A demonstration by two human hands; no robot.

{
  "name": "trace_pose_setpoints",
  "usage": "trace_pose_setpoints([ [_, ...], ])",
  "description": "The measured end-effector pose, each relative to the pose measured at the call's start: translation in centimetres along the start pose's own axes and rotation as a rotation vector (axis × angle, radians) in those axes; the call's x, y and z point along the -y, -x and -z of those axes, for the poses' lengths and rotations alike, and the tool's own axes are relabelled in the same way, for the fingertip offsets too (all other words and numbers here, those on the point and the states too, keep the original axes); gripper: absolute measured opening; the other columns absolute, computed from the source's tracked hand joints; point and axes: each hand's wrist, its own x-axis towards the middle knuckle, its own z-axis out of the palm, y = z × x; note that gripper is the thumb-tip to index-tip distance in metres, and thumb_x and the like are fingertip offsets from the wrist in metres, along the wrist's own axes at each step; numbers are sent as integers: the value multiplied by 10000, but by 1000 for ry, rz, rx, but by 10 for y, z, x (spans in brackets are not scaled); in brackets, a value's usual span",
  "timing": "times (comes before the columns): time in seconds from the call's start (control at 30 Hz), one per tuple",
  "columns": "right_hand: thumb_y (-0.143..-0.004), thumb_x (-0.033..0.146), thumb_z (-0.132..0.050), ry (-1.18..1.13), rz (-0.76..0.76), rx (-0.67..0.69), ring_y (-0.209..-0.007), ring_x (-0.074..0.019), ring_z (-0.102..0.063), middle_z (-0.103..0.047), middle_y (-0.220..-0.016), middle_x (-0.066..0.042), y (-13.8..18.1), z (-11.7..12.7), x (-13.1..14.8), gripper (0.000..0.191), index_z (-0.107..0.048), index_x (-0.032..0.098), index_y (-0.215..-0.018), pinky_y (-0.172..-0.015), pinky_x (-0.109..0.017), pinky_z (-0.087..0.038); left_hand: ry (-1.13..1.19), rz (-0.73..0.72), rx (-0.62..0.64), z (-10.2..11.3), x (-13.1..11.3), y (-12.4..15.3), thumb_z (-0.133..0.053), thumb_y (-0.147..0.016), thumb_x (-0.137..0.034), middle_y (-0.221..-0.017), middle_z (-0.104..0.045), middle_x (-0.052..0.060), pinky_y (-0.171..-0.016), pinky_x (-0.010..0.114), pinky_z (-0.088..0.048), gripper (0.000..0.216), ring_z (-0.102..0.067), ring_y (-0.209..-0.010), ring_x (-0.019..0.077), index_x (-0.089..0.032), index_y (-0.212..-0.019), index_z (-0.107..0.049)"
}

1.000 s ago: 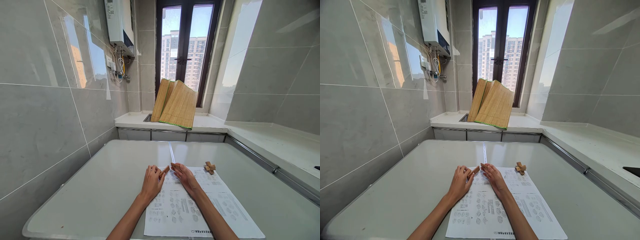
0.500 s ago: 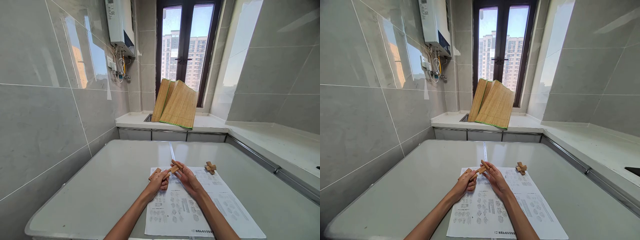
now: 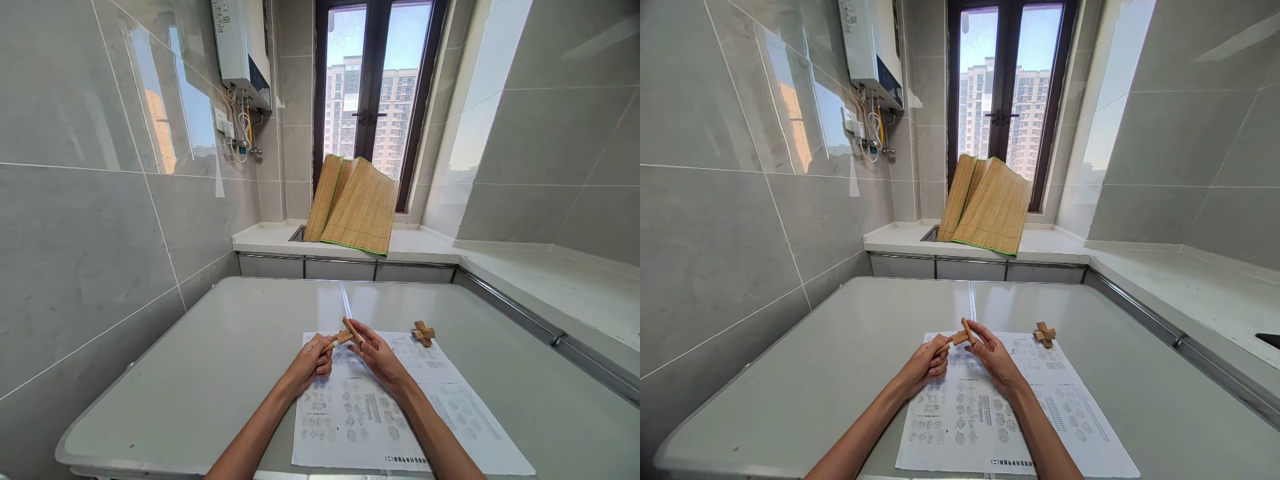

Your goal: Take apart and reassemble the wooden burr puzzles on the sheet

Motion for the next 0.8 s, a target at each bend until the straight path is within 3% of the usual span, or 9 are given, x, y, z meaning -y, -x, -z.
trace_pose_setpoints([
  [0.33, -715, 480, -869, 136, 5, 50, -1395, -350, -463, -536, -1501, -94, -3, 9, -11, 677, -630, 304, -1323, -1151, -537, -366, -32, 48, 27, 8, -9, 5, -606, -871, -551, -528, -258, -122, -457, 231, -177, 464, -202, -419, 48, -221, -657, -360],
  [0.8, -692, 367, -902, 204, -68, 99, -1423, -338, -440, -532, -1508, -62, 2, 9, 3, 693, -626, 332, -1326, -1182, -526, -340, -125, 22, -16, 9, -8, 6, -617, -843, -598, -541, -274, -117, -446, 238, -164, 511, -226, -418, 48, -224, -628, -344],
])
